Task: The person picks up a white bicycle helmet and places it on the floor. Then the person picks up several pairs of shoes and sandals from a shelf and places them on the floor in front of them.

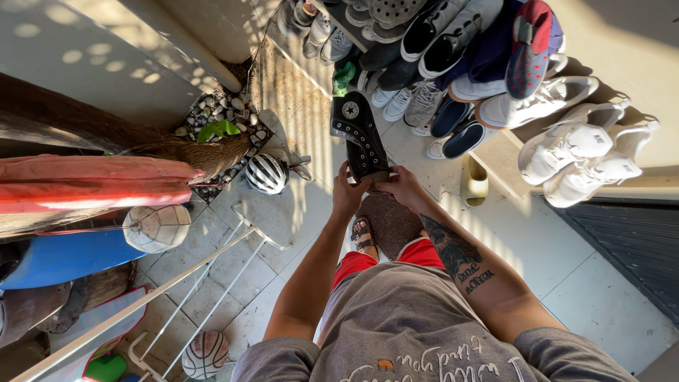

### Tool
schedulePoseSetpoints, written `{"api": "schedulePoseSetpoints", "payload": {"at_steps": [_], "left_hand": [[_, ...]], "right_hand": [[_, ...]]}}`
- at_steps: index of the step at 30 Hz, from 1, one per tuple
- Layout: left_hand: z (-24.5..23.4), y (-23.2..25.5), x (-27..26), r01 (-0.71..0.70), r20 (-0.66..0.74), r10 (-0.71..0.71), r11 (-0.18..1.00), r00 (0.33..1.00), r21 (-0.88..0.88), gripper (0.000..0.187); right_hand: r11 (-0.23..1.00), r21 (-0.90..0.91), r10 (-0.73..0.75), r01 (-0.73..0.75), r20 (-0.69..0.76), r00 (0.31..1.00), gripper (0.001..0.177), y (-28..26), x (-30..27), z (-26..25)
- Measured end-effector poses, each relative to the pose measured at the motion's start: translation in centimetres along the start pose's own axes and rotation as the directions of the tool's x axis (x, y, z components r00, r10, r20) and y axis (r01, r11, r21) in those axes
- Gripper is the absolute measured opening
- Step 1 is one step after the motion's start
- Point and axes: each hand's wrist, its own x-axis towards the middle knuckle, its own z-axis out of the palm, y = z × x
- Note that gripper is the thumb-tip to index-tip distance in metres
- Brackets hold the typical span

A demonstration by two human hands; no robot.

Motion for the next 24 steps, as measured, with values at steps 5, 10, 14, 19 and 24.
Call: {"api": "schedulePoseSetpoints", "payload": {"at_steps": [5, 10, 14, 19, 24], "left_hand": [[-2.0, -2.5, 0.5, 0.071, -0.029, -0.075, 0.992, 0.997, -0.104, 0.089], [-2.1, -4.5, 2.1, 0.078, -0.114, -0.080, 0.997, 0.990, -0.016, 0.089], [-1.5, -3.8, 3.5, 0.226, -0.115, -0.238, 0.968, 0.964, -0.111, 0.091], [-1.3, -2.8, 6.3, 0.317, -0.103, -0.339, 0.930, 0.935, -0.184, 0.094], [-1.4, -3.4, 9.7, 0.331, -0.128, -0.380, 0.897, 0.916, -0.293, 0.093]], "right_hand": [[0.988, -0.154, -0.021, 0.029, 0.054, 0.998, 0.070, -0.7, 1.6, 2.9], [0.999, -0.030, -0.038, 0.041, 0.088, 0.995, 0.067, -0.1, 3.2, 4.1], [0.999, -0.045, -0.013, 0.019, 0.138, 0.990, 0.067, -0.8, 5.4, 3.6], [0.995, -0.077, 0.079, -0.068, 0.160, 0.984, 0.072, -2.9, 8.2, 2.8], [0.991, -0.129, 0.046, -0.018, 0.218, 0.975, 0.074, -4.0, 11.9, 2.8]]}}
